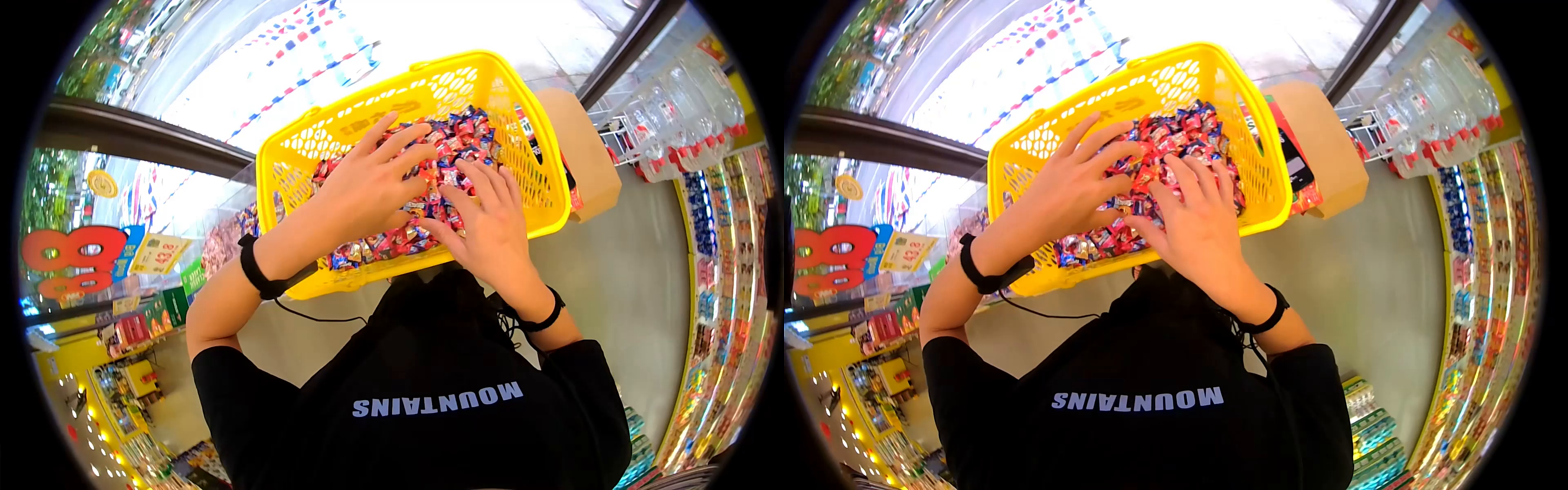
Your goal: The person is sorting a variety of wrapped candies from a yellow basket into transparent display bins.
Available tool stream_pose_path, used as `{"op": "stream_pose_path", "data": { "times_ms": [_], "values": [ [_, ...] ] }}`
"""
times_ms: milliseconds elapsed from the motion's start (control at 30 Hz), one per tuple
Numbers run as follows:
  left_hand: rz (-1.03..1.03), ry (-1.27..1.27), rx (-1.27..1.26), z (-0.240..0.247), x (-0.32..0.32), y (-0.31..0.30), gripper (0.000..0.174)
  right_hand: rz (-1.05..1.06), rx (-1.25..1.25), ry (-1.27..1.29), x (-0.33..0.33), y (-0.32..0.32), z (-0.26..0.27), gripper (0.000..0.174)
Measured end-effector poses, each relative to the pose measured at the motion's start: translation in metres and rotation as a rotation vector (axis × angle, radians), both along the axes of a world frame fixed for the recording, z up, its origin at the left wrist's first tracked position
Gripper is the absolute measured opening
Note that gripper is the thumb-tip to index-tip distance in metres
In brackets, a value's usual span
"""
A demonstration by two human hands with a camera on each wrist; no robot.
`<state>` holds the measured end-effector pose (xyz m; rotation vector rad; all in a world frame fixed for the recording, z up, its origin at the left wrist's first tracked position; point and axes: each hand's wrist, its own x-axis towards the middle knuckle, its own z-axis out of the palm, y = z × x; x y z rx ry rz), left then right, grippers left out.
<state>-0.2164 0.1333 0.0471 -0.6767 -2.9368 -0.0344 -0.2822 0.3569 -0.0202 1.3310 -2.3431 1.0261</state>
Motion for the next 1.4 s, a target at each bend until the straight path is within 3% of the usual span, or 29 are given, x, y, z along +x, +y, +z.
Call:
{"op": "stream_pose_path", "data": {
  "times_ms": [133, 267, 367, 567, 700, 933, 1233, 1400],
  "values": [
    [0.025, 0.206, -0.011, 0.003, 0.021, 0.004, 0.03, 0.176, -0.087, -0.123, 0.007, -0.024, 0.007, 0.03],
    [0.061, 0.307, -0.14, 0.005, 0.054, -0.006, 0.027, 0.21, -0.084, -0.076, 0.022, -0.042, 0.009, 0.023],
    [0.049, 0.441, -0.093, 0.002, 0.075, -0.02, 0.009, 0.258, -0.103, -0.078, 0.037, -0.057, 0.009, 0.021],
    [0.164, 0.321, 0.109, 0.011, 0.134, -0.069, 0.029, 0.271, -0.118, 0.016, 0.081, -0.099, 0.012, 0.025],
    [0.224, 0.287, 0.089, 0.012, 0.185, -0.1, 0.033, 0.35, -0.182, -0.001, 0.117, -0.137, 0.004, 0.029],
    [0.352, 0.285, 0.348, -0.027, 0.25, -0.138, 0.024, 0.337, -0.12, 0.058, 0.166, -0.174, -0.007, 0.024],
    [0.295, 0.308, 0.505, -0.066, 0.243, -0.165, 0.022, 0.295, -0.032, 0.163, 0.172, -0.182, -0.009, 0.029],
    [0.341, 0.096, 0.48, -0.108, 0.261, -0.185, 0.02, 0.203, -0.027, 0.132, 0.175, -0.183, -0.017, 0.032]
  ]
}}
